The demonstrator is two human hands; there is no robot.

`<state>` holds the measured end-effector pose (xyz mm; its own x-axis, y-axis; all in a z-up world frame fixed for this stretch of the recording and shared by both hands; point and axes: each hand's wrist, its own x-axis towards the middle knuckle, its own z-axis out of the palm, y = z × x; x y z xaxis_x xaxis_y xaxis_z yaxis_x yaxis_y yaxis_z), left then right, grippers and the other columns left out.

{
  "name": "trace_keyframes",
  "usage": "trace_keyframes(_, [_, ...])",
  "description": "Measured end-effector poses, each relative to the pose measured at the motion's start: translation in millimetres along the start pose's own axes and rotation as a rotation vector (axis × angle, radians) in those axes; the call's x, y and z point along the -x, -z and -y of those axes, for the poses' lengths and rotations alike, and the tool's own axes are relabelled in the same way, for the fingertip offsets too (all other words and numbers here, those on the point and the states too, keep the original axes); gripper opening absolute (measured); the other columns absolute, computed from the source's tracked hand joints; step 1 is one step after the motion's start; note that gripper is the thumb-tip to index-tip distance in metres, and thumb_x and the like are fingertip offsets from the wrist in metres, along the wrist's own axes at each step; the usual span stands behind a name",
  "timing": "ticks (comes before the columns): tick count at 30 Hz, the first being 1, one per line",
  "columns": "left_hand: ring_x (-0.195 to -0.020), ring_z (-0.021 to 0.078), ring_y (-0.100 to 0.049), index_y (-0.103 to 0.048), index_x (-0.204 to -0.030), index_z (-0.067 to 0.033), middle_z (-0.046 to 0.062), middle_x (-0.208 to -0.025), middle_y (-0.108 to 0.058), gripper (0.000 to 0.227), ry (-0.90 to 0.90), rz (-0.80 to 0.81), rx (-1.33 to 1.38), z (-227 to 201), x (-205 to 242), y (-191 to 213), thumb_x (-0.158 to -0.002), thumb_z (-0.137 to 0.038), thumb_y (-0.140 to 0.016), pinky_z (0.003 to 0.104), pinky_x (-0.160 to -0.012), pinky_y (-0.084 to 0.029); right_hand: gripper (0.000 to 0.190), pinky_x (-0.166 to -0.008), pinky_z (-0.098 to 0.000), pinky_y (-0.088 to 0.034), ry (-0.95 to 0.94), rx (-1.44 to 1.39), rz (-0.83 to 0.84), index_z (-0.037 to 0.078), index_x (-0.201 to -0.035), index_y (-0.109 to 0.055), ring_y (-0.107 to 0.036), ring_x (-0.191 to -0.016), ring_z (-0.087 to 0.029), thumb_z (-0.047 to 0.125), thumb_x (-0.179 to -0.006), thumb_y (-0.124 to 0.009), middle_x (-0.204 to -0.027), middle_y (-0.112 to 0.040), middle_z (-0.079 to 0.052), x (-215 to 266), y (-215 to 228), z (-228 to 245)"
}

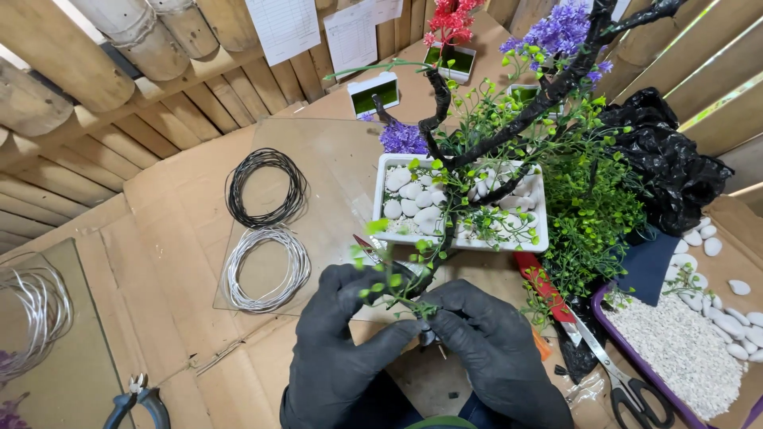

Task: The person arranges artificial green foliage and small purple flowers into a white rectangular planter filled with white pebbles. They use pliers to bend and secure the stems and adjust the placement of the plants to create a decorative arrangement.

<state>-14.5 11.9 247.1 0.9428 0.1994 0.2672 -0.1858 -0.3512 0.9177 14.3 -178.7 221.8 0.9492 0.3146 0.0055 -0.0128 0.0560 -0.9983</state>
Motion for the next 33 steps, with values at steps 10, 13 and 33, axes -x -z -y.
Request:
trace_keyframes(10, [-0.087, 0.0167, -0.082, -0.085, -0.089, -0.0107, 0.001, -0.089, -0.084, 0.018, 0.302, -0.125, 0.189, 19.0, -2.3, -8.5, -0.072, -0.007, -0.090, 0.033, -0.085, -0.065, 0.019, -0.066, -0.0398, -0.064, -0.139, 0.053, -0.081, 0.006, -0.099, -0.083, -0.076, -0.072, -0.022, 0.019, -0.092, -0.072, -0.084, -0.080, -0.008, -3.1, -6.0, 7.0])
trace_keyframes(13, [-0.083, 0.0146, -0.081, -0.087, -0.088, -0.0059, 0.006, -0.088, -0.087, 0.017, 0.445, -0.263, 0.223, 8.4, -16.9, -4.5, -0.071, -0.004, -0.090, 0.031, -0.083, -0.067, 0.023, -0.069, -0.0407, -0.068, -0.116, 0.034, -0.142, 0.004, -0.104, -0.083, -0.078, -0.075, -0.025, 0.019, -0.092, -0.070, -0.088, -0.081, -0.010, -2.3, 1.7, -7.0])
trace_keyframes(33, [-0.079, 0.0140, -0.068, -0.084, -0.091, -0.0020, 0.004, -0.082, -0.078, 0.014, 0.511, -0.209, 0.470, 88.3, -43.7, -56.5, -0.077, -0.002, -0.085, 0.033, -0.075, -0.061, 0.040, -0.043, -0.0336, -0.032, 0.251, 0.657, -0.230, 0.020, -0.140, -0.065, -0.029, -0.040, -0.011, 0.016, -0.101, -0.059, -0.057, -0.057, 0.002, -34.7, 29.6, -64.1])
